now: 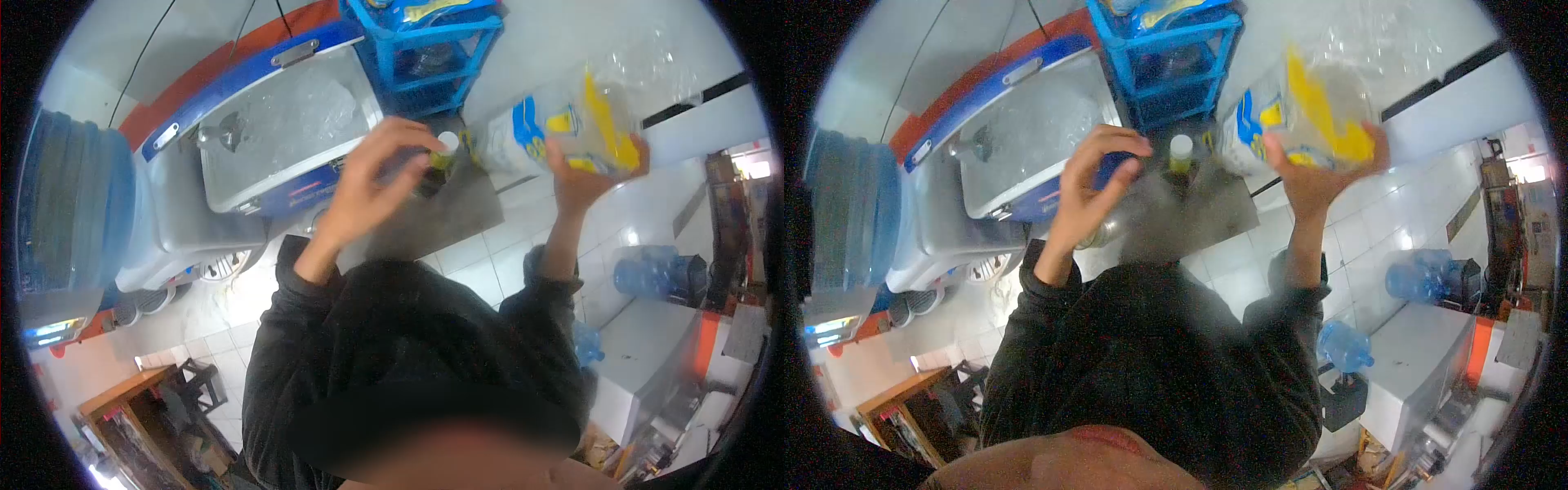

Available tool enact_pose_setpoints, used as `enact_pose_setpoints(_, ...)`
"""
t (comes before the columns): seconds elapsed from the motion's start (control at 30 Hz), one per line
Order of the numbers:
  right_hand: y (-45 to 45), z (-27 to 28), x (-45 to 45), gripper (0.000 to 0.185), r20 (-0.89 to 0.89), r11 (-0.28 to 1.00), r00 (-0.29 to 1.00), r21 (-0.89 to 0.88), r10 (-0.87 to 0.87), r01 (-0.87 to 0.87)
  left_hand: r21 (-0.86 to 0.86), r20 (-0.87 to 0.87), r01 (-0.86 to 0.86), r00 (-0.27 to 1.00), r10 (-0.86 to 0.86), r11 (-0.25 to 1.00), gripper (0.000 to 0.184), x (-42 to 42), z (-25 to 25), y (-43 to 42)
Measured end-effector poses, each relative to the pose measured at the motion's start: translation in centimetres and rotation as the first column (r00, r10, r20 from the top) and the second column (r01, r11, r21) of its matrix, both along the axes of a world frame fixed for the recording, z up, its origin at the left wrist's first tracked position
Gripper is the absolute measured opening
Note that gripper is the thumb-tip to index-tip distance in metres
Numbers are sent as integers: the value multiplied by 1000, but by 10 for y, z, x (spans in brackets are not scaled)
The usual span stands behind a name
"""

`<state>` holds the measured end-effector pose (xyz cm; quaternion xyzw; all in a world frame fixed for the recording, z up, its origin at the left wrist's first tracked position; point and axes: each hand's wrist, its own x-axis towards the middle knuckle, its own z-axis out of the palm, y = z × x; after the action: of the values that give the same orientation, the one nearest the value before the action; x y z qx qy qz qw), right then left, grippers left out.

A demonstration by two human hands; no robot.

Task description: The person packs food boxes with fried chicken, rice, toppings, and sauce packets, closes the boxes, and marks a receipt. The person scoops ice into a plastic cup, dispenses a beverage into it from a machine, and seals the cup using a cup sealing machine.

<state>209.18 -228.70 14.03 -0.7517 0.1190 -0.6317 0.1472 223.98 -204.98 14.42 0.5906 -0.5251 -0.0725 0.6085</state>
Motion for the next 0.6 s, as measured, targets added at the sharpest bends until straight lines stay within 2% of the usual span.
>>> enact_pose_setpoints(0.07,24,7,-19,88,40,1000,999,-16,11,-11,-20,31,54,998,-54,998,21,-12,8,-18)
enact_pose_setpoints(0.13,43,9,-39,81,33,999,999,17,27,-28,-52,162,165,975,-154,985,59,-23,17,-35)
enact_pose_setpoints(0.17,52,10,-49,77,32,998,998,51,46,-47,-57,155,163,976,-153,985,59,-31,17,-43)
enact_pose_setpoints(0.23,63,5,-60,71,50,981,994,165,93,-100,-135,138,350,933,-332,927,96,-41,16,-54)
enact_pose_setpoints(0.27,68,1,-63,69,61,965,992,234,108,-120,-137,138,344,935,-326,929,96,-45,11,-54)
enact_pose_setpoints(0.33,78,-11,-58,64,87,918,988,367,129,-153,-39,-184,514,839,-512,857,119,-57,-10,-46)
enact_pose_setpoints(0.37,87,-20,-55,63,107,891,985,422,136,-169,-39,-177,514,840,-512,857,119,-62,-23,-42)
enact_pose_setpoints(0.43,109,-39,-47,62,127,857,983,484,130,-176,65,-297,219,936,-191,973,117,-70,-48,-33)
enact_pose_setpoints(0.47,126,-46,-42,70,92,780,992,612,91,-129,66,-296,219,936,-191,973,117,-72,-53,-30)
enact_pose_setpoints(0.5,139,-53,-40,80,51,684,997,725,61,-79,6,-360,146,923,-135,989,117,-74,-57,-28)
enact_pose_setpoints(0.53,150,-65,-42,78,28,677,986,724,167,-135,-48,-426,66,901,-80,997,118,-74,-59,-26)
enact_pose_setpoints(0.57,159,-74,-48,77,2,661,962,726,272,-189,-45,-430,61,900,-74,997,118,-73,-62,-23)
enact_pose_setpoints(0.6,157,-76,-55,72,-219,769,941,636,256,-61,-37,-366,21,930,-33,999,116,-72,-64,-19)
